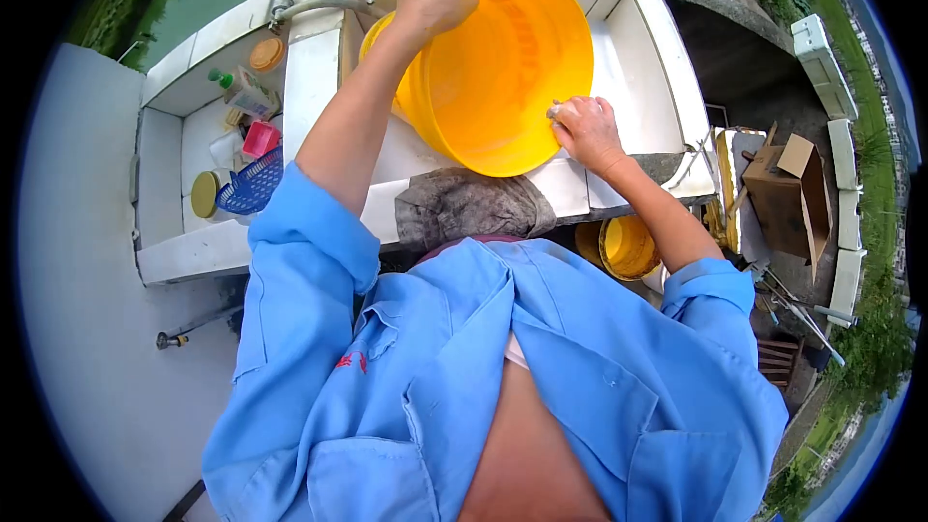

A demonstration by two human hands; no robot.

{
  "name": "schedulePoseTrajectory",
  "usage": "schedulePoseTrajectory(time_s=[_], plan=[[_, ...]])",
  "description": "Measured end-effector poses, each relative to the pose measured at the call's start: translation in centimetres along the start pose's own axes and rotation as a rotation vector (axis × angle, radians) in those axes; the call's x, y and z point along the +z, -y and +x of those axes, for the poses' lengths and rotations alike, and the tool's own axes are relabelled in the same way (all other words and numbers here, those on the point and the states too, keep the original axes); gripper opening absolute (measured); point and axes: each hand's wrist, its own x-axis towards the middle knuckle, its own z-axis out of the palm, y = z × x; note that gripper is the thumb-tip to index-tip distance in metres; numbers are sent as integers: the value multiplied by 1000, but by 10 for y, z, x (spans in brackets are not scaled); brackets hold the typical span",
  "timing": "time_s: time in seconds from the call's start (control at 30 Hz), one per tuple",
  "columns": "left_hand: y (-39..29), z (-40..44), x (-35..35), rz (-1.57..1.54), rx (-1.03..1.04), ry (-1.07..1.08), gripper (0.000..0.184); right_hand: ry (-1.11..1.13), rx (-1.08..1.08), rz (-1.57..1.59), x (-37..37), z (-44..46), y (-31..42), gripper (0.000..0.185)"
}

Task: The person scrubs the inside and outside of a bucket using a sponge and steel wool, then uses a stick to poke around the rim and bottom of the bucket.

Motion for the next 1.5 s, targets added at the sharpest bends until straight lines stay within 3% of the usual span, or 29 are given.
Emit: schedulePoseTrajectory(time_s=[0.07,0.13,0.27,0.3,0.33,0.4,0.47,0.57,0.73,0.83,0.87,0.97,1.03,1.07,1.13,1.2,1.27,1.33,1.47,1.5], plan=[[7,6,5,-48,24,-19,41,-67,10,5,2,5,-12,15],[14,8,5,-106,6,-32,41,-276,336,409,10,12,-17,16],[27,9,-7,-311,-55,31,41,-701,767,723,15,28,-25,25],[29,6,-11,-363,-65,38,43,-716,931,991,14,29,-27,28],[31,3,-15,-357,-63,38,43,-721,931,996,16,26,-26,28],[28,-6,-30,-566,-46,34,52,-464,1118,1397,-5,25,-11,31],[36,-4,-41,-618,-48,15,53,-412,1118,1392,-21,27,5,35],[50,-8,-43,-751,-83,0,55,-243,858,1425,-27,31,-1,41],[70,-12,-30,-820,-107,-97,54,-229,966,1438,-32,41,0,40],[46,-23,-35,-831,-70,-68,50,-278,972,1415,-22,34,1,40],[39,-22,-34,-830,-71,-62,50,-170,1015,1353,-20,30,0,39],[15,-19,-32,-702,36,-25,48,11,1142,1330,-16,22,4,38],[-5,-20,-33,-376,179,73,46,196,1219,1444,-5,15,1,40],[-13,-20,-31,-369,180,82,46,192,1226,1453,-3,15,5,40],[-29,-22,-26,-255,725,-125,37,213,1210,1584,1,19,18,42],[-49,-34,-33,-263,834,-70,32,174,1219,1660,7,25,24,42],[-67,-43,-41,-273,947,-14,28,78,1110,1980,31,34,16,45],[-77,-51,-48,169,1250,-191,28,-4,1089,2027,30,49,21,49],[-79,-63,-49,214,1378,-133,21,-150,997,2184,26,80,34,53],[-75,-66,-46,306,1426,-225,26,-150,991,2186,35,88,32,53]])
